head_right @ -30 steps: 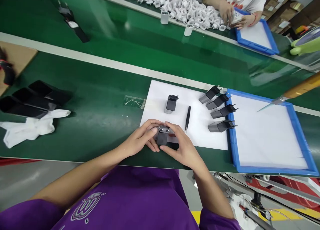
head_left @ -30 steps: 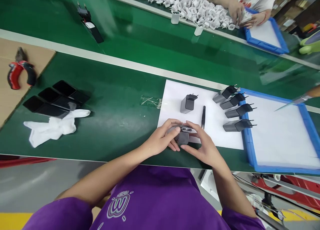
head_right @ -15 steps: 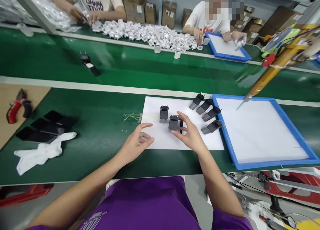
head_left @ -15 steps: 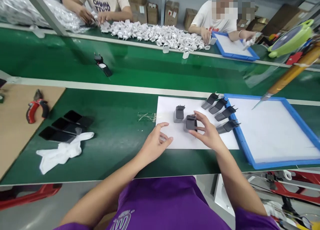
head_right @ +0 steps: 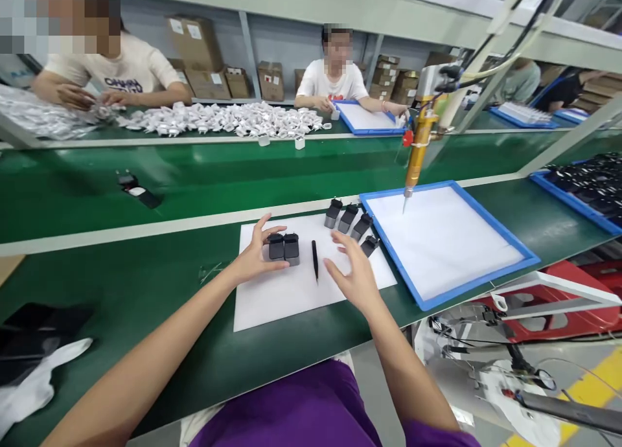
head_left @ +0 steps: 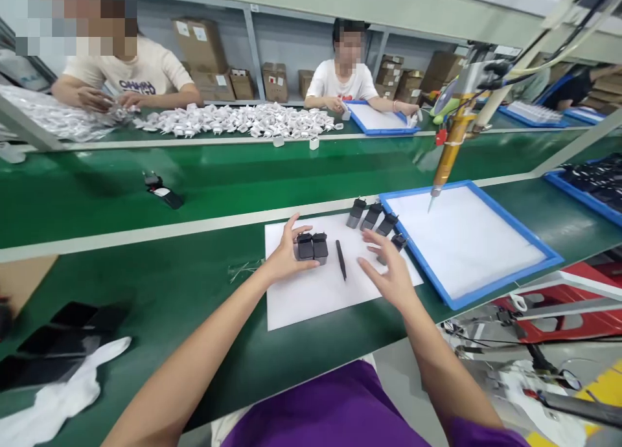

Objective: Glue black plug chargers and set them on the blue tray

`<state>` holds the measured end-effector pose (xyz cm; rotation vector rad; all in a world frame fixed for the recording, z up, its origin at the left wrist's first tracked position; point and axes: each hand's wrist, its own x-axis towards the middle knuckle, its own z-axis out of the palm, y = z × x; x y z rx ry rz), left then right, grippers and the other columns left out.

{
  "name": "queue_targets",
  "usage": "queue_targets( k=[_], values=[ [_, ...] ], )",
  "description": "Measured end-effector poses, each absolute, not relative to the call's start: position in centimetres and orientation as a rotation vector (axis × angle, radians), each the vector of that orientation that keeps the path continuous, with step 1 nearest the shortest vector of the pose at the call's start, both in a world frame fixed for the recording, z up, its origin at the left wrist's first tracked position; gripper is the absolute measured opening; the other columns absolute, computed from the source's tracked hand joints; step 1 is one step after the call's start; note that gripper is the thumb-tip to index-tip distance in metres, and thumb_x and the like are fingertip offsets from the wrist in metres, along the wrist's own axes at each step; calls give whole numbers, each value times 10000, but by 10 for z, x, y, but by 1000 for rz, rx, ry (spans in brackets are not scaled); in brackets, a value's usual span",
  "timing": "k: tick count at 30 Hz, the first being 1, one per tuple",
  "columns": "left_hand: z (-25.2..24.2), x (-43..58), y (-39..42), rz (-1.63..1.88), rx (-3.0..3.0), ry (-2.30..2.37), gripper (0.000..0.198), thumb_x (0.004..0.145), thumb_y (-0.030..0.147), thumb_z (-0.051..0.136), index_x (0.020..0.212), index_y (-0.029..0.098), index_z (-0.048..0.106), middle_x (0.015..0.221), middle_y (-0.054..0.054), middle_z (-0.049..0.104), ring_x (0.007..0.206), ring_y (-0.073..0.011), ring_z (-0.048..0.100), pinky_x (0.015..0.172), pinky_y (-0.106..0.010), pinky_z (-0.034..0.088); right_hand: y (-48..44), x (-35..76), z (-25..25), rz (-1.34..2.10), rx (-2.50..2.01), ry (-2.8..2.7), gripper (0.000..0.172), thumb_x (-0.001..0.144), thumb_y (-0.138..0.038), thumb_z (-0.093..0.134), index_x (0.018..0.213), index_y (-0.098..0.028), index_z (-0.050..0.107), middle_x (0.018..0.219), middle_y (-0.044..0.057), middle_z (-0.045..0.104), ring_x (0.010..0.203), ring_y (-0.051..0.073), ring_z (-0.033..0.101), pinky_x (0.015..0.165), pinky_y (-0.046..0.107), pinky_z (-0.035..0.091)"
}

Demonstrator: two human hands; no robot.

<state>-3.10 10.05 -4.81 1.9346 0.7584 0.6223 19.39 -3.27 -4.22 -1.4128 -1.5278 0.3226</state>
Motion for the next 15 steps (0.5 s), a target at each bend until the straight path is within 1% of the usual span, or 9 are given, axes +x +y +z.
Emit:
queue_targets(
  k=[1, 2, 3, 4, 6, 7, 8, 12, 15],
  values=[
    [-48, -30, 103, 616, 1933, 733, 1121, 693, 368, 775, 1467, 240, -25, 1419, -198, 412, 1347, -274, 386, 1122, -507, 265, -43, 202, -43, 157, -1458, -1432, 547, 855, -284, 615, 1369, -238, 435, 1283, 137, 558, 1160, 231, 560, 951, 451, 515],
    [-49, -29, 105, 614, 1935, 714, 1124, 694, 372, 777, 1467, 245, -29, 1401, -190, 433, 1329, -266, 409, 1118, -499, 280, -52, 210, -46, 27, -1507, -1331, 586, 833, -305, 646, 1372, -228, 429, 1266, 142, 558, 1152, 248, 554, 945, 469, 508],
    [-50, -27, 108, 617, 1938, 697, 1134, 687, 375, 784, 1467, 248, -30, 1375, -180, 458, 1307, -262, 435, 1109, -494, 299, -58, 219, -52, -44, -1560, -1244, 666, 804, -337, 681, 1395, -223, 398, 1276, 150, 541, 1166, 265, 537, 950, 491, 496],
    [-52, -26, 111, 625, 1939, 682, 1150, 674, 378, 793, 1467, 249, -30, 1342, -170, 486, 1283, -262, 461, 1096, -493, 321, -61, 227, -58, -46, -1611, -1180, 770, 772, -374, 712, 1431, -223, 342, 1311, 161, 509, 1192, 281, 516, 959, 509, 485],
    [-56, -24, 116, 644, 1935, 660, 1179, 648, 389, 807, 1468, 252, -28, 1275, -152, 533, 1242, -269, 498, 1066, -499, 361, -60, 241, -74, 122, -1683, -1123, 974, 720, -445, 747, 1495, -229, 196, 1403, 185, 418, 1254, 304, 471, 979, 527, 471],
    [-58, -23, 118, 647, 1934, 659, 1186, 639, 396, 811, 1469, 256, -24, 1249, -145, 550, 1230, -275, 509, 1052, -503, 378, -57, 247, -81, 233, -1696, -1116, 1042, 705, -470, 753, 1511, -232, 136, 1429, 193, 387, 1265, 311, 465, 982, 531, 470],
    [-60, -23, 119, 643, 1936, 667, 1190, 630, 403, 816, 1469, 261, -16, 1231, -140, 562, 1222, -281, 517, 1040, -508, 392, -54, 251, -87, 327, -1696, -1114, 1081, 697, -487, 753, 1519, -234, 98, 1430, 196, 389, 1256, 313, 477, 983, 536, 471],
    [-60, -28, 120, 587, 1965, 783, 1142, 625, 419, 821, 1466, 288, 61, 1221, -126, 580, 1174, -285, 566, 1025, -519, 410, -41, 260, -96, 488, -1641, -1092, 1094, 700, -514, 736, 1524, -238, 72, 1257, 156, 551, 1131, 288, 576, 965, 550, 493],
    [-57, -29, 122, 596, 1987, 841, 1088, 623, 426, 821, 1454, 296, 130, 1204, -106, 593, 1139, -271, 596, 1031, -505, 415, -33, 265, -91, 499, -1608, -981, 1109, 681, -525, 736, 1521, -223, 77, 1255, 155, 548, 1160, 282, 568, 974, 523, 507]
  ],
)
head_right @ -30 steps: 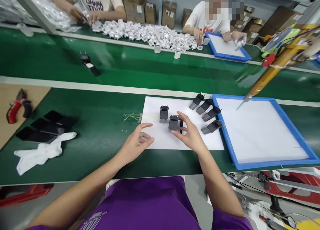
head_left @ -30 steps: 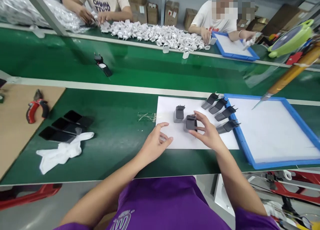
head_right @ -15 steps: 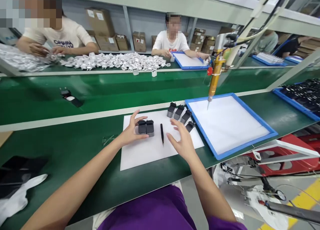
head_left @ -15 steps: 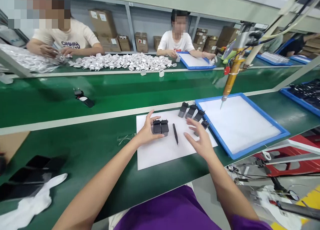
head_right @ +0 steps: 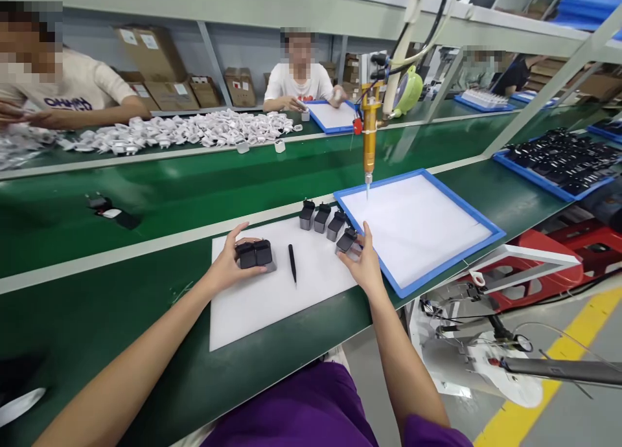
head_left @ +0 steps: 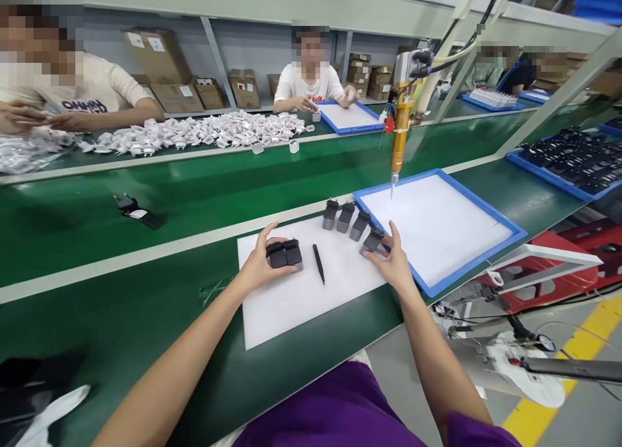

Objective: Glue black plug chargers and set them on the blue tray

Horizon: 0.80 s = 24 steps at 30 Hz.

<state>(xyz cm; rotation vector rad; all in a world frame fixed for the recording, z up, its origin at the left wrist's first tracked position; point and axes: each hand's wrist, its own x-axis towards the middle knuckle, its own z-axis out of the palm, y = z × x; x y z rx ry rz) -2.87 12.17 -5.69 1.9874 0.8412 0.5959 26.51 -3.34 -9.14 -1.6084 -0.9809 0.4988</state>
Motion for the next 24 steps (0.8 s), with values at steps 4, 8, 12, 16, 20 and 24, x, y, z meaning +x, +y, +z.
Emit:
queue_targets(
  k=[4, 8, 12, 16, 20, 24],
  values=[
    [-52, -13, 144, 653, 1977, 870, 1108, 585, 424, 838, 1449, 263, 164, 1188, -106, 585, 1179, -278, 574, 1043, -496, 416, -18, 272, -83, 487, -1607, -925, 1119, 673, -482, 732, 1521, -209, 56, 1302, 161, 540, 1171, 289, 580, 1004, 526, 486],
    [-48, 20, 182, 660, 1991, 869, 1158, 542, 395, 861, 1454, 239, 163, 1201, -121, 570, 1214, -304, 539, 1030, -505, 430, -5, 276, -81, 486, -1632, -946, 1063, 689, -365, 706, 1524, -218, 65, 1326, 155, 545, 1145, 299, 608, 989, 525, 495],
    [-47, 53, 211, 638, 2009, 787, 1162, 527, 382, 863, 1448, 214, 175, 1197, -131, 568, 1218, -319, 530, 1029, -505, 425, 0, 279, -85, 526, -1624, -1012, 1018, 691, -293, 665, 1524, -226, 83, 1375, 143, 506, 1193, 282, 578, 1024, 506, 471],
    [-52, 67, 223, 565, 2050, 663, 1153, 543, 400, 854, 1454, 200, 176, 1213, -135, 565, 1231, -316, 517, 1060, -504, 387, 5, 286, -84, 609, -1609, -1034, 992, 678, -270, 649, 1514, -219, 117, 1366, 128, 499, 1231, 265, 539, 1036, 483, 463],
    [-56, 68, 225, 489, 2009, 605, 1144, 564, 419, 847, 1465, 226, 169, 1252, -143, 537, 1209, -311, 532, 1048, -502, 399, 13, 290, -80, 706, -1615, -1046, 986, 663, -256, 657, 1504, -225, 143, 1342, 121, 488, 1252, 258, 497, 1022, 474, 470],
    [-58, 66, 224, 452, 1999, 573, 1168, 577, 412, 852, 1481, 249, 130, 1282, -151, 517, 1203, -313, 531, 1034, -506, 409, 19, 280, -74, 625, -1640, -1044, 1040, 664, -372, 722, 1508, -235, 130, 1407, 154, 363, 1292, 297, 432, 972, 483, 492]
  ],
)
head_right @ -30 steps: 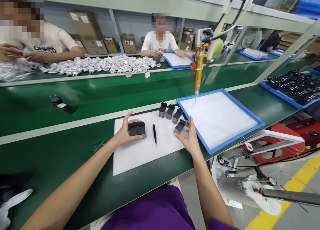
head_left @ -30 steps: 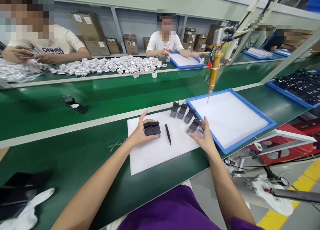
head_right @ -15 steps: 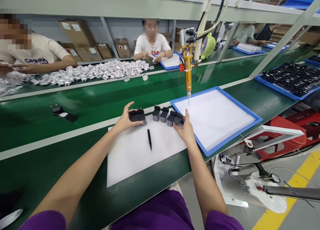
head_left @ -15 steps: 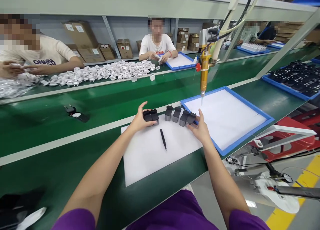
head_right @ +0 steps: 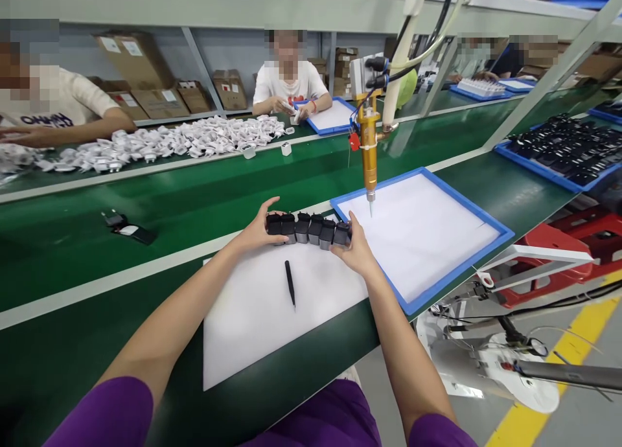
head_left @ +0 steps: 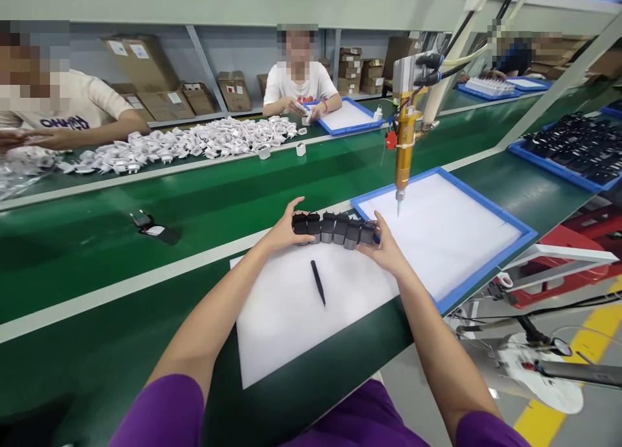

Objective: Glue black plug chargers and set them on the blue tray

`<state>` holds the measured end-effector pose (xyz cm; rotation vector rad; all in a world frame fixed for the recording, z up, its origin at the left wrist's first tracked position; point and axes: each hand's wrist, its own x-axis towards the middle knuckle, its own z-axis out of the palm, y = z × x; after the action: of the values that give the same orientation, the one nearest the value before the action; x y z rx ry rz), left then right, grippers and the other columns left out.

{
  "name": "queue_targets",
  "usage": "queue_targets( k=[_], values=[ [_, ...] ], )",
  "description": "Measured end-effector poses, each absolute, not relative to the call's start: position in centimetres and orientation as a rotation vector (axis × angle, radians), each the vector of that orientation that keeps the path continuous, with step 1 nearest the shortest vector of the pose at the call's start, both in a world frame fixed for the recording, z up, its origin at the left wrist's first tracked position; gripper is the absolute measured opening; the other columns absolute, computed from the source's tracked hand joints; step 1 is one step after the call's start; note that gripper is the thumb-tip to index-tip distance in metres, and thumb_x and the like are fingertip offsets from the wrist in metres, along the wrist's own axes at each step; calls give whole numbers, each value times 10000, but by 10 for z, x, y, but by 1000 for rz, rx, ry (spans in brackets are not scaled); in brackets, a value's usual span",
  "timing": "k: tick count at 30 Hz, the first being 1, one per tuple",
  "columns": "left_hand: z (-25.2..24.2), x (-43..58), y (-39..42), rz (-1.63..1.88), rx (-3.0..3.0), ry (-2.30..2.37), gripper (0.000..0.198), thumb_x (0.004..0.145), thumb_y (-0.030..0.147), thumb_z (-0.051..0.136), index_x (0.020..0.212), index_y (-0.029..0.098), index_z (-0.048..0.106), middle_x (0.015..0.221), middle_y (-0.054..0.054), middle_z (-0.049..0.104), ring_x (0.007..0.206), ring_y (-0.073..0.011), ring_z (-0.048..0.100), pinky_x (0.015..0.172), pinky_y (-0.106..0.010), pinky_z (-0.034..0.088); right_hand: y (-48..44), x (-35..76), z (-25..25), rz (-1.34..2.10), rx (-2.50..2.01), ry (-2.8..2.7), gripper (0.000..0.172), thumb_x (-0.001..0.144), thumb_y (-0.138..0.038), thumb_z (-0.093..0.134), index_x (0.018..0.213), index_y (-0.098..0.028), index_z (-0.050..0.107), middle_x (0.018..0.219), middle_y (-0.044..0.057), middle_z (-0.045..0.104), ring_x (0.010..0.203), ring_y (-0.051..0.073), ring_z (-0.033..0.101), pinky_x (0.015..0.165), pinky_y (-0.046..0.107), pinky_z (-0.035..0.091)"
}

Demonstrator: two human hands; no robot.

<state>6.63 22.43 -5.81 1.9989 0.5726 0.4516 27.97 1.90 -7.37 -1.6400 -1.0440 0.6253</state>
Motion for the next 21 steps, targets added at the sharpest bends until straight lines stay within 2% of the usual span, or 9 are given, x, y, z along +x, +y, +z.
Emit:
queue_targets(
  k=[3, 5, 11, 15, 18, 21],
  values=[
    [-60, 66, 223, 476, 1986, 545, 1174, 582, 410, 854, 1484, 268, 115, 1281, -144, 518, 1225, -316, 511, 1024, -506, 415, 23, 261, -67, 366, -1827, -978, 1094, 665, -491, 727, 1517, -171, 120, 1347, 196, 370, 1298, 348, 402, 1033, 537, 416],
    [-61, 66, 223, 509, 1979, 512, 1175, 592, 412, 849, 1484, 286, 94, 1290, -141, 512, 1232, -312, 504, 1016, -506, 421, 27, 249, -62, 239, -1945, -956, 1109, 672, -503, 719, 1518, -130, 107, 1311, 213, 382, 1285, 370, 403, 1055, 553, 379],
    [-62, 60, 223, 586, 1978, 417, 1167, 604, 431, 841, 1469, 346, 62, 1369, -140, 435, 1311, -320, 427, 1054, -545, 371, 32, 235, -55, 142, -2083, -935, 1047, 702, -368, 667, 1520, -143, 55, 1298, 210, 374, 1217, 385, 459, 956, 534, 459],
    [-60, 46, 224, 648, 2029, 424, 1122, 635, 464, 816, 1466, 337, 73, 1405, -153, 393, 1342, -310, 395, 1082, -550, 348, 35, 236, -57, 117, -2073, -927, 1047, 675, -302, 640, 1520, -175, 36, 1268, 184, 378, 1186, 374, 478, 969, 532, 450],
    [-56, 27, 219, 789, 2136, 521, 1005, 684, 493, 768, 1451, 269, 158, 1382, -160, 430, 1312, -303, 433, 1076, -521, 370, 35, 235, -60, 115, -2031, -940, 1064, 662, -305, 656, 1518, -147, 45, 1261, 200, 380, 1206, 388, 445, 1022, 557, 395],
    [-50, 6, 213, 1009, 2271, 771, 695, 775, 463, 681, 1341, 218, 359, 1310, -143, 504, 1267, -294, 470, 1079, -491, 367, 28, 239, -64, 120, -2034, -913, 1106, 638, -309, 680, 1517, -110, 39, 1290, 238, 367, 1215, 413, 424, 1019, 581, 379]
  ],
)
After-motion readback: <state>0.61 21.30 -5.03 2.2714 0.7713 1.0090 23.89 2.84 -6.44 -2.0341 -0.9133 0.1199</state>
